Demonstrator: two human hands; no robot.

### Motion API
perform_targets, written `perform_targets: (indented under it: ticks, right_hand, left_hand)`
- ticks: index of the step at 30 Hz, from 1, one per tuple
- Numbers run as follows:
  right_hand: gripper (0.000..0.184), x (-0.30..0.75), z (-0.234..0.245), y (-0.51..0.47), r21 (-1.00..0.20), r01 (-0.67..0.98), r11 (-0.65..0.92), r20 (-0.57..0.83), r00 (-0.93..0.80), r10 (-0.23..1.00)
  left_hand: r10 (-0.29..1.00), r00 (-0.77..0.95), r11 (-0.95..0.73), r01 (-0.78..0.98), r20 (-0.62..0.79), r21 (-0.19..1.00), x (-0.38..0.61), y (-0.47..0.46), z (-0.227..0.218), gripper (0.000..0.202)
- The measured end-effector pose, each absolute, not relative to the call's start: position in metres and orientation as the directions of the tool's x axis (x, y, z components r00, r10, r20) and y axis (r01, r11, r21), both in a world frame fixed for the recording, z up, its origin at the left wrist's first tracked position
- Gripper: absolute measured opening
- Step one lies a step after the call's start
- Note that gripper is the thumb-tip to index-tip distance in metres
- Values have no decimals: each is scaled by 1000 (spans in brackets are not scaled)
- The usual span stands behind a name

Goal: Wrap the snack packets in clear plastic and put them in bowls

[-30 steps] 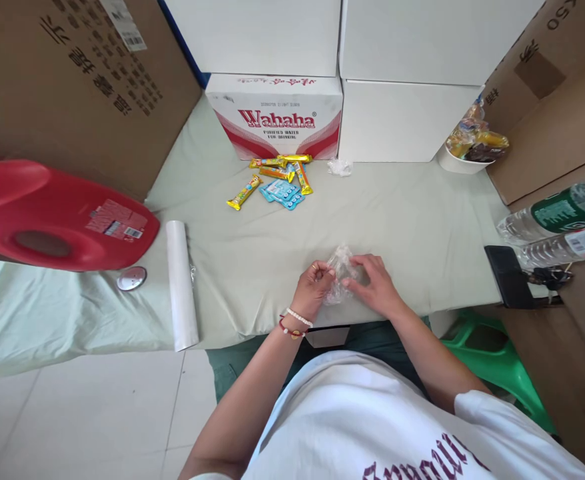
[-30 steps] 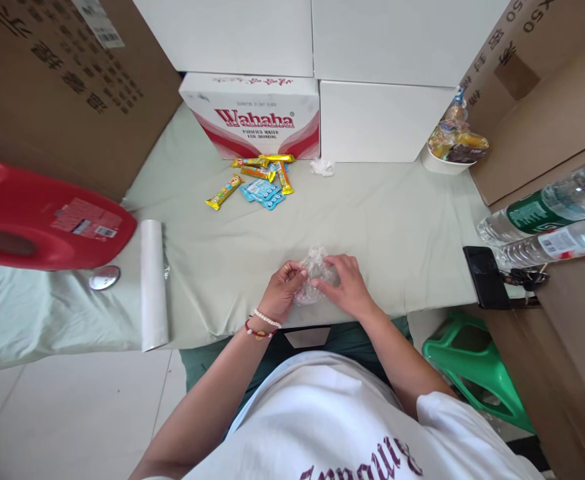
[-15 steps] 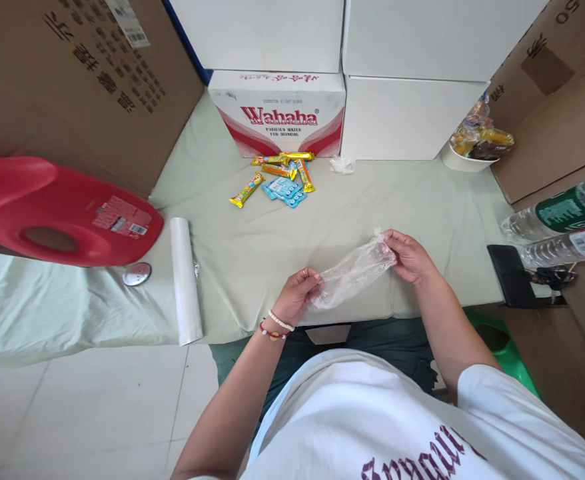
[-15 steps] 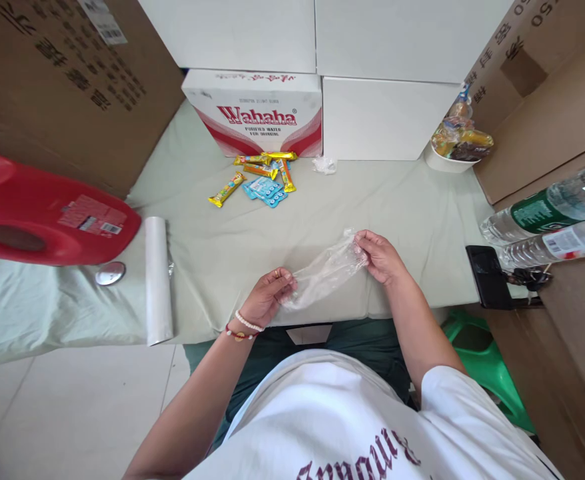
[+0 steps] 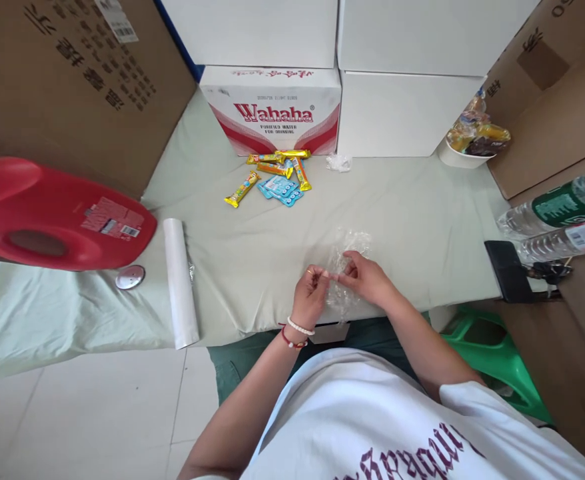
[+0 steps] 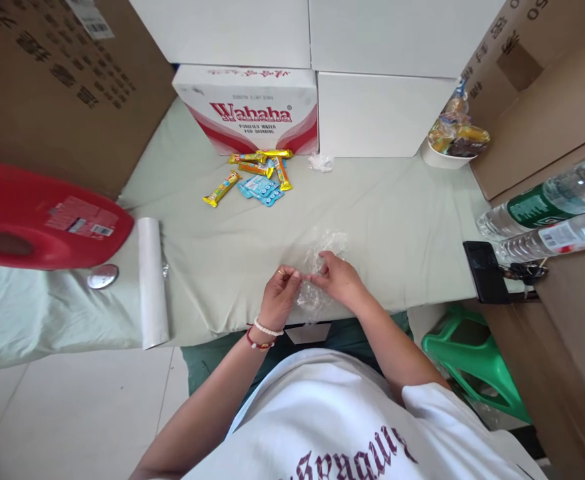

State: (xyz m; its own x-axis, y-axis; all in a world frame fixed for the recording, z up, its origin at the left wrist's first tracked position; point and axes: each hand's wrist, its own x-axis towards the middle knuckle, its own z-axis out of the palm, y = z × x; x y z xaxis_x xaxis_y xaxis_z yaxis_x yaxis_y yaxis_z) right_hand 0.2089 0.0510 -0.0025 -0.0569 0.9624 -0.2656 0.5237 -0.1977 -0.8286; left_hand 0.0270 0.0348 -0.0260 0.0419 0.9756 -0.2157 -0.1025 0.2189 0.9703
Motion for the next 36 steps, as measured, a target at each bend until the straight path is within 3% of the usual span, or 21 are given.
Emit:
perform_targets:
  ticks: [6, 11, 15, 17, 21, 24, 27, 31, 36]
  right_hand:
    - [33, 224, -9, 65, -974, 71, -217, -217, 6, 976]
    - [31, 234, -8, 78, -970, -38, -239, -242, 98, 965]
    - [26, 236, -19, 79, -970, 41, -239, -233, 107, 966]
    - [26, 239, -19, 79, -964, 116, -241, -237, 50, 970]
    - [31, 246, -8, 86, -890, 432, -143, -150, 20, 989]
    - [38, 240, -1, 102, -774, 633, -26, -4, 37, 999]
    - [41, 218, -4, 120, -753, 657, 28, -45, -95, 994]
    - [35, 198, -18, 132, -857, 514, -43, -157, -180, 971]
    - [34, 213, -26, 121, -987, 89, -137, -126, 119, 985]
  left_hand:
    - [920, -182, 298, -252, -348, 921, -11, 46, -24, 39]
    - [847, -422, 303, -121, -325, 945, -52, 46, -26, 31]
    - [848, -438, 373, 89, -300, 924, -73, 35, -26, 33]
    - [896, -360, 373, 293, -260, 880, -86, 32, -22, 37]
    - [984, -167, 169, 725, -69, 667, -111, 50, -6, 34]
    - [991, -134, 96, 808, 22, 581, -108, 88, 0, 36]
    - [999, -49, 50, 818, -18, 573, -78, 124, -5, 34]
    - [999, -40, 11, 746, 29, 665, -33, 137, -20, 22]
    - [980, -195, 71, 559, 48, 826, -25, 119, -33, 16]
